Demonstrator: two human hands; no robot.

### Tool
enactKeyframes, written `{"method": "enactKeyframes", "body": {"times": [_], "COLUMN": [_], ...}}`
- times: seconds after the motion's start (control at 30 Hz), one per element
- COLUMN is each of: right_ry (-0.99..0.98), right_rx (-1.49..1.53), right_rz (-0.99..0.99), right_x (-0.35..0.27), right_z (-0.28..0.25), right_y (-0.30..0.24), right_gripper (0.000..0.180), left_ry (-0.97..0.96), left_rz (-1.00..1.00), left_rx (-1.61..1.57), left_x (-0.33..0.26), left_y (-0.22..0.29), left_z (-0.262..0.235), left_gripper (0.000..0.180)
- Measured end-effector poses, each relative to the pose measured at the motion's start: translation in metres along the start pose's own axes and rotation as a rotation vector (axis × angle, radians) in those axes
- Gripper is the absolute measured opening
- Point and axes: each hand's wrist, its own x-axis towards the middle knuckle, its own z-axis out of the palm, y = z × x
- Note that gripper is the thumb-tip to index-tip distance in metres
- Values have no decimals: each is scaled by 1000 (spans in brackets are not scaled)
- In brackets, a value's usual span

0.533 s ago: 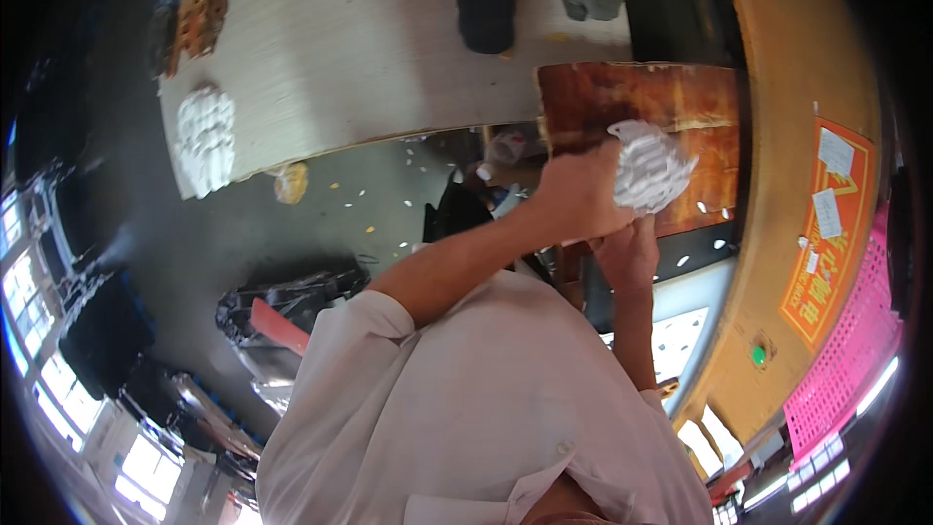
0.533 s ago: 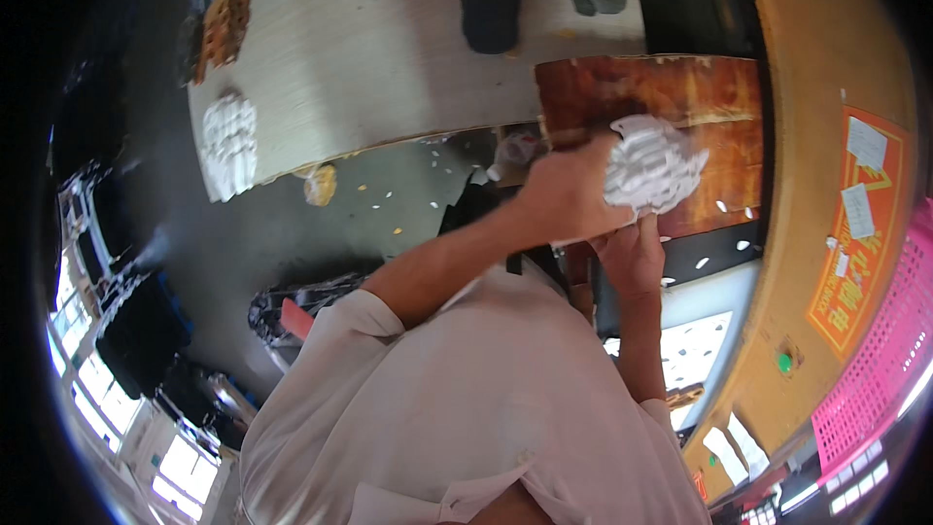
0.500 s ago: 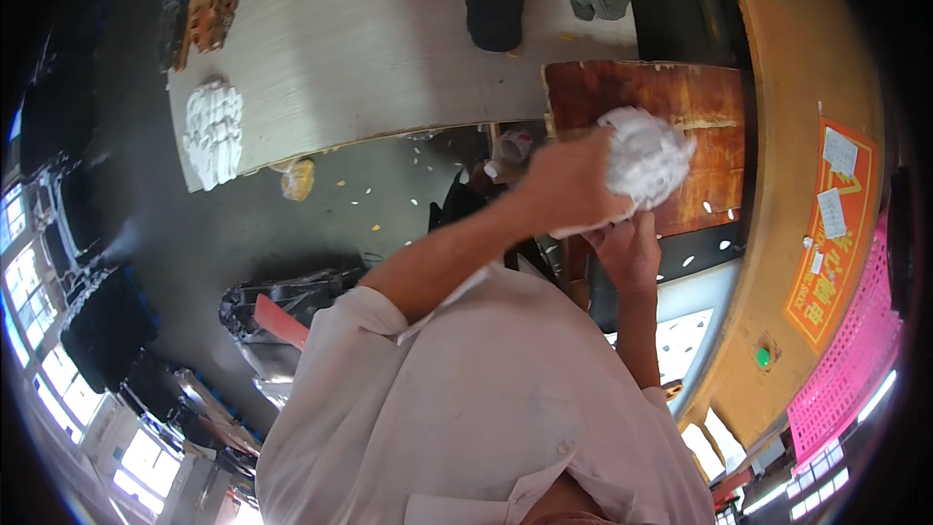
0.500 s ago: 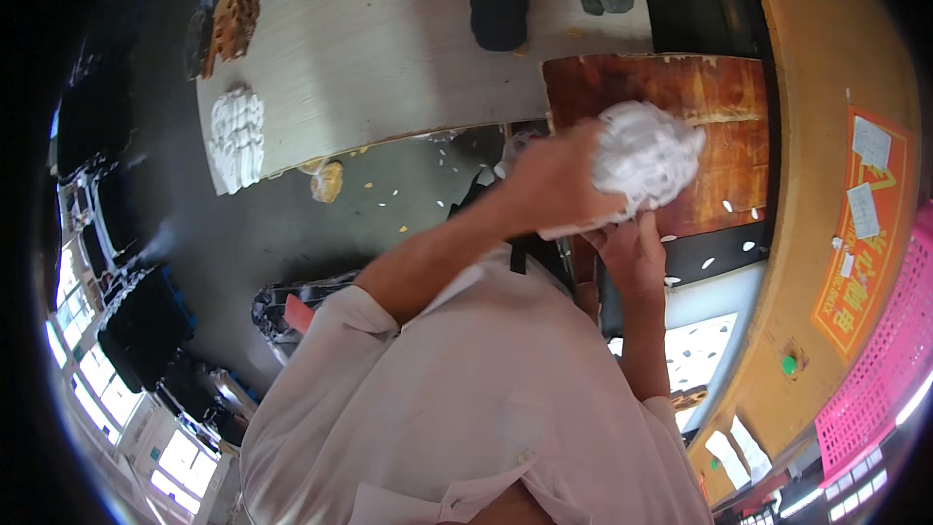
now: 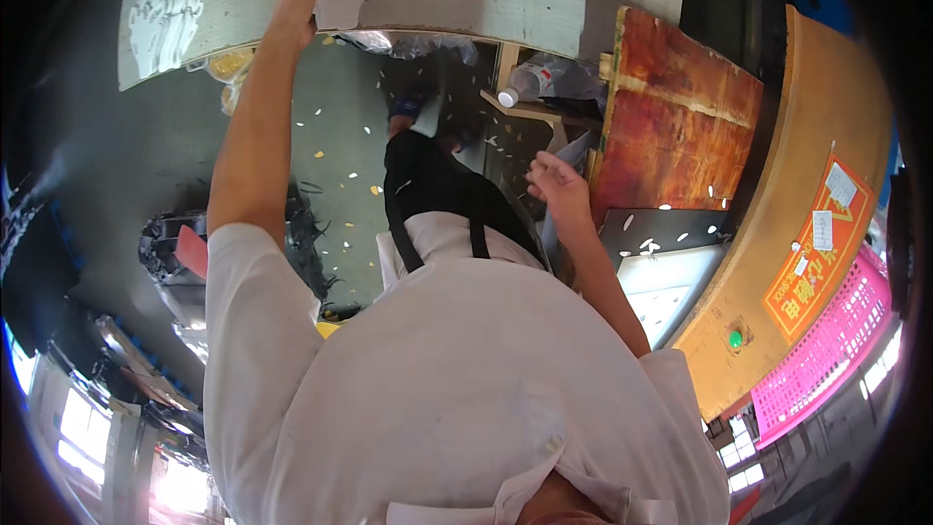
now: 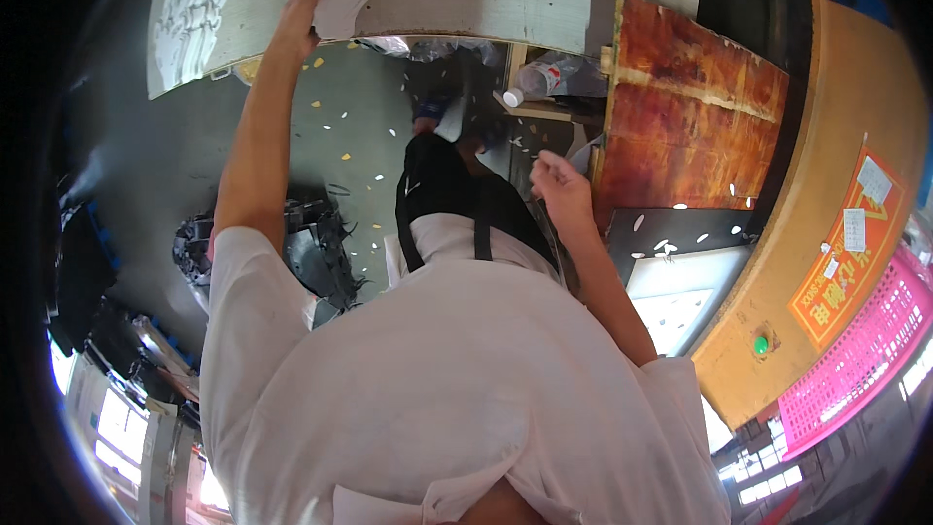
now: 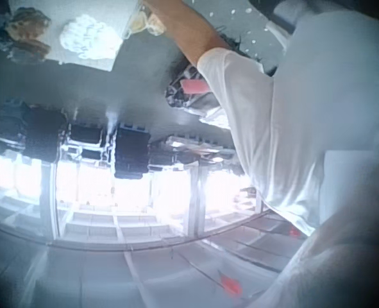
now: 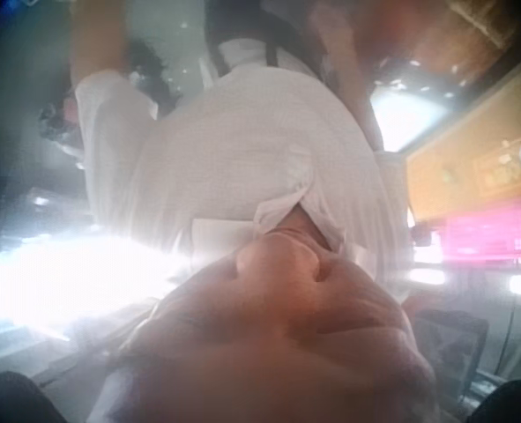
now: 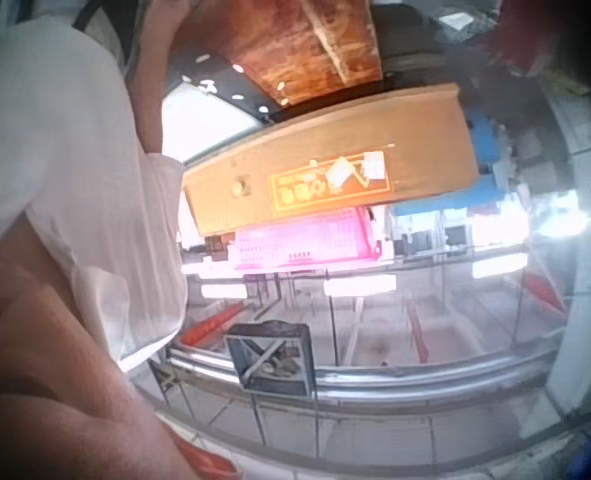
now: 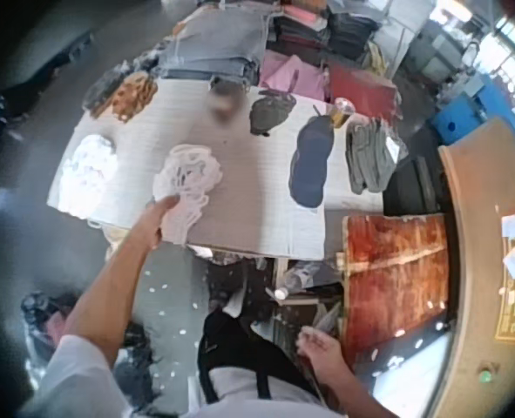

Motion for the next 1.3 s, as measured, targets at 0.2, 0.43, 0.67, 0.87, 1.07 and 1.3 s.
{"method": "enactKeyframes", "body": {"times": [0.2,0.43,0.67,0.87,1.07,1.3], "right_ry": [329,519,256,125,192,395], "right_rx": [-237,-283,-1174,-1286,-1444,-1001], "right_rz": [-154,3,-474,-457,-450,-287], "right_x": [64,70,24,16,27,22], "right_z": [6,10,1,-13,-31,-24], "right_y": [35,46,47,53,58,104], "right_gripper": [38,36,20,19,23,34], "left_ry": [-178,355,267,-41,-95,-229], "left_rz": [22,385,714,386,227,76], "left_rx": [207,887,365,264,89,197], "left_x": [16,-10,-88,-139,-181,-243], "left_y": [-12,4,-56,-145,-219,-279], "left_z": [-24,-16,-31,-22,-40,-62], "left_gripper": [72,67,31,23,22,23]}}
